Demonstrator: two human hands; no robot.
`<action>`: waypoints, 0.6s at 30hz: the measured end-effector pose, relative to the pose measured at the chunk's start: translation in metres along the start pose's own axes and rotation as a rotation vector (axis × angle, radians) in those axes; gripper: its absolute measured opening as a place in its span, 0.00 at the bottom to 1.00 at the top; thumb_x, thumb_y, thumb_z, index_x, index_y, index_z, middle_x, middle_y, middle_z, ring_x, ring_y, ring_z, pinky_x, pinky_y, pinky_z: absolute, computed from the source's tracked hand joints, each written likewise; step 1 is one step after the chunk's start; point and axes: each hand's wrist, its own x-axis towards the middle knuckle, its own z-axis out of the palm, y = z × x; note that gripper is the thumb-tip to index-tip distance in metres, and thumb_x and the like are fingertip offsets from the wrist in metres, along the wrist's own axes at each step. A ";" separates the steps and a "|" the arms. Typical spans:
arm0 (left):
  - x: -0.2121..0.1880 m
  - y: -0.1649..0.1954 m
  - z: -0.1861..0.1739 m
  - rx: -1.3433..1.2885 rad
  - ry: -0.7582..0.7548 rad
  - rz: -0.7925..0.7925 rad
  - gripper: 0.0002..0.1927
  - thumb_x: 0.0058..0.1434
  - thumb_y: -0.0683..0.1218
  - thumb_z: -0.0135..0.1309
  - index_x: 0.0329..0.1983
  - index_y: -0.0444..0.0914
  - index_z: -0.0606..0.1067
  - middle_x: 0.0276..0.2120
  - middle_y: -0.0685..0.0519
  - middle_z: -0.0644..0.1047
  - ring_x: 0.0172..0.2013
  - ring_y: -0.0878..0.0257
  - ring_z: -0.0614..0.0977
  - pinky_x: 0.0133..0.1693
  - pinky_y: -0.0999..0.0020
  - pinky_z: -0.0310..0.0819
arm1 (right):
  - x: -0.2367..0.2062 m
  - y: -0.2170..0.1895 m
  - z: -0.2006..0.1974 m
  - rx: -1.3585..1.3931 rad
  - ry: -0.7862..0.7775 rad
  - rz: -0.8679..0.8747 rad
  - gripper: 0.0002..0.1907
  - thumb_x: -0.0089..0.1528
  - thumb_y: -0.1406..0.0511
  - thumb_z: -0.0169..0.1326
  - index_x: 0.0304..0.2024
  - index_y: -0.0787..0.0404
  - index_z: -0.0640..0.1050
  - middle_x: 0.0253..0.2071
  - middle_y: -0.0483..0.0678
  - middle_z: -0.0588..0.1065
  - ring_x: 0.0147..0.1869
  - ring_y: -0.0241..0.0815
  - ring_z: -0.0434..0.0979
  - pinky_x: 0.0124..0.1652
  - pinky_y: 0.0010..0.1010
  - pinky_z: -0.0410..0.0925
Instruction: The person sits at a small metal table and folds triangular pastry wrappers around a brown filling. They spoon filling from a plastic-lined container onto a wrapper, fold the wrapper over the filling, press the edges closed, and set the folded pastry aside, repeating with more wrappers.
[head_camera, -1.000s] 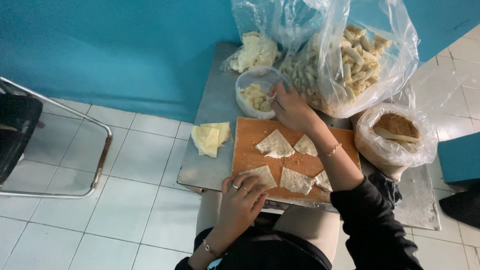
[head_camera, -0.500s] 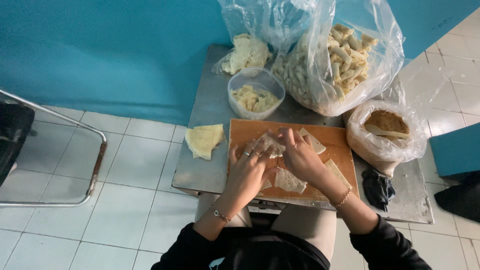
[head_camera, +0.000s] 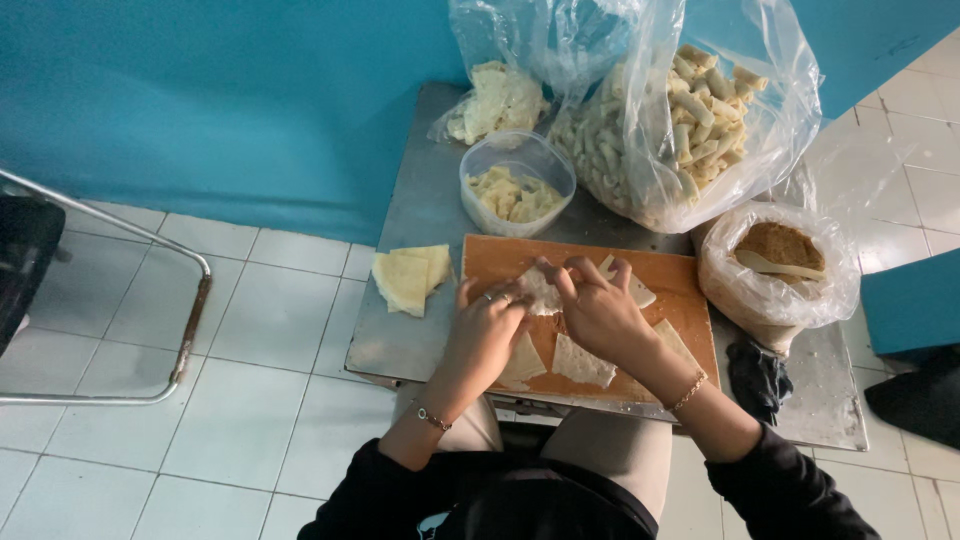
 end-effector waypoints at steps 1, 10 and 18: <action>0.000 -0.002 0.000 -0.021 0.018 0.012 0.09 0.62 0.44 0.57 0.45 0.40 0.80 0.51 0.49 0.80 0.54 0.56 0.80 0.63 0.45 0.57 | 0.001 0.001 0.001 0.008 -0.003 0.001 0.33 0.59 0.67 0.49 0.68 0.61 0.65 0.44 0.52 0.77 0.62 0.47 0.68 0.51 0.64 0.57; 0.010 -0.014 0.010 0.073 0.032 0.067 0.06 0.59 0.38 0.54 0.38 0.38 0.80 0.46 0.46 0.82 0.48 0.56 0.83 0.67 0.51 0.60 | 0.000 0.011 -0.018 0.074 0.067 0.039 0.17 0.58 0.68 0.51 0.51 0.58 0.72 0.44 0.42 0.79 0.56 0.43 0.72 0.52 0.67 0.56; -0.004 -0.005 0.003 0.052 0.101 0.097 0.14 0.58 0.40 0.55 0.48 0.36 0.79 0.53 0.45 0.78 0.59 0.50 0.76 0.67 0.44 0.56 | 0.079 0.031 -0.038 0.324 0.142 -0.039 0.16 0.66 0.62 0.48 0.54 0.61 0.66 0.46 0.52 0.76 0.56 0.55 0.71 0.53 0.54 0.61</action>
